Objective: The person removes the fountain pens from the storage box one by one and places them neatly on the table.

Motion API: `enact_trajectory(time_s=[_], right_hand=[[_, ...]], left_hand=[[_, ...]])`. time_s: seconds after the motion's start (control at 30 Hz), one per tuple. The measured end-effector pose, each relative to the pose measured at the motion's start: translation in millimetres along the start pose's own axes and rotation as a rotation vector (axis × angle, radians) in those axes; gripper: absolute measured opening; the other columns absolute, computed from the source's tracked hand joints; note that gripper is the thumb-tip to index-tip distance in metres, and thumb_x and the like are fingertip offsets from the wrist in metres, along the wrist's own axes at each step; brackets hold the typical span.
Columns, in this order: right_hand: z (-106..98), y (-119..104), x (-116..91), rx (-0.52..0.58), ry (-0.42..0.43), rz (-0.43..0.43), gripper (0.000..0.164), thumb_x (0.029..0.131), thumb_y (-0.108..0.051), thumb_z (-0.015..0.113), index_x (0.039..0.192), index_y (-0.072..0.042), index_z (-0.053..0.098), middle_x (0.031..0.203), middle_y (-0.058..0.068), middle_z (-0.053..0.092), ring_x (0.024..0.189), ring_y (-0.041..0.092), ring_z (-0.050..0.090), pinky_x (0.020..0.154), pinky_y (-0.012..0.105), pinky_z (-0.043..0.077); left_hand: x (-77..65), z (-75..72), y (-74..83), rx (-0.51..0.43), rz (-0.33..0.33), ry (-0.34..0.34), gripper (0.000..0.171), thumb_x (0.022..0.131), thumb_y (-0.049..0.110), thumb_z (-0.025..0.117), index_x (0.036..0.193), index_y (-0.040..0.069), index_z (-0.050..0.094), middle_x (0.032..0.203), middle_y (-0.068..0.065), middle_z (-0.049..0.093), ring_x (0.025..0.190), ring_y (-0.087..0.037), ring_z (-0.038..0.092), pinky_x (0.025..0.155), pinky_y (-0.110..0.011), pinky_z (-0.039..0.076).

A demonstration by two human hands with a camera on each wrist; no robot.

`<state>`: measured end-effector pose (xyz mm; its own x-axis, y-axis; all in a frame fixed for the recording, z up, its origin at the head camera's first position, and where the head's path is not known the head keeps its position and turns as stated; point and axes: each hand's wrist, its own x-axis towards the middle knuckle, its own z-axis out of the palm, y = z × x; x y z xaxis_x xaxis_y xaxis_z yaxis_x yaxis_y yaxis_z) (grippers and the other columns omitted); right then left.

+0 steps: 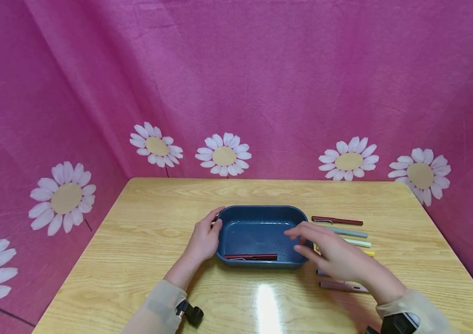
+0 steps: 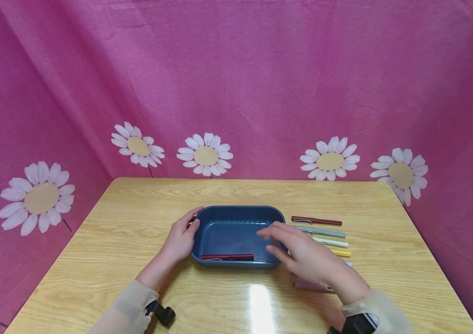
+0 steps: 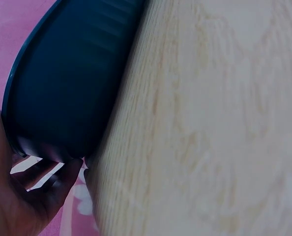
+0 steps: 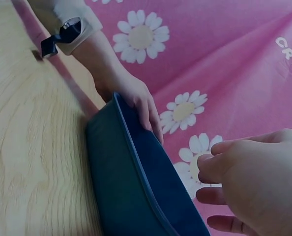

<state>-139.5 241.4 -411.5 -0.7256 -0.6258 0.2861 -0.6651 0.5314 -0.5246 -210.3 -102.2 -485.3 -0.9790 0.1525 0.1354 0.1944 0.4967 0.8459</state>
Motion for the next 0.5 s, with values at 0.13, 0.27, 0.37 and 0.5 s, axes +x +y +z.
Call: enact_trajectory(time_s=[0.13,0.27,0.37,0.5], right_hand=[[4,1,10,0.027,-0.051,0.033,0.038,0.107,-0.016,0.065,0.145,-0.023,0.06,0.121,-0.012,0.065,0.102,0.005,0.061,0.078,0.035,0.056],[7,0,19,0.069,-0.087,0.068,0.038,0.108,-0.02,0.064,0.146,-0.023,0.059,0.12,-0.01,0.067,0.104,0.007,0.063,0.079,0.034,0.057],[10,-1,26,0.101,-0.108,0.065,0.037,0.109,-0.02,0.062,0.146,-0.021,0.059,0.119,-0.009,0.068,0.105,0.009,0.065,0.078,0.032,0.056],[15,2,35,0.13,-0.152,0.059,0.035,0.11,-0.02,0.061,0.144,-0.017,0.061,0.119,-0.005,0.069,0.106,0.01,0.066,0.081,0.033,0.057]], left_hand=[[-0.4,0.0,1.3,-0.007,-0.018,-0.006,0.043,0.114,0.015,0.046,0.156,0.014,0.054,0.142,-0.019,0.062,0.126,-0.036,0.062,0.109,-0.055,0.048],[-0.3,0.2,1.5,-0.009,-0.022,-0.012,0.043,0.114,0.016,0.045,0.156,0.015,0.053,0.142,-0.019,0.062,0.125,-0.036,0.063,0.108,-0.055,0.048],[-0.4,0.0,1.8,-0.006,-0.027,-0.012,0.043,0.114,0.017,0.045,0.156,0.016,0.053,0.143,-0.018,0.062,0.125,-0.035,0.063,0.108,-0.055,0.048],[-0.7,-0.7,2.9,-0.003,-0.035,-0.012,0.043,0.114,0.018,0.045,0.157,0.017,0.052,0.144,-0.019,0.061,0.126,-0.036,0.062,0.109,-0.055,0.047]])
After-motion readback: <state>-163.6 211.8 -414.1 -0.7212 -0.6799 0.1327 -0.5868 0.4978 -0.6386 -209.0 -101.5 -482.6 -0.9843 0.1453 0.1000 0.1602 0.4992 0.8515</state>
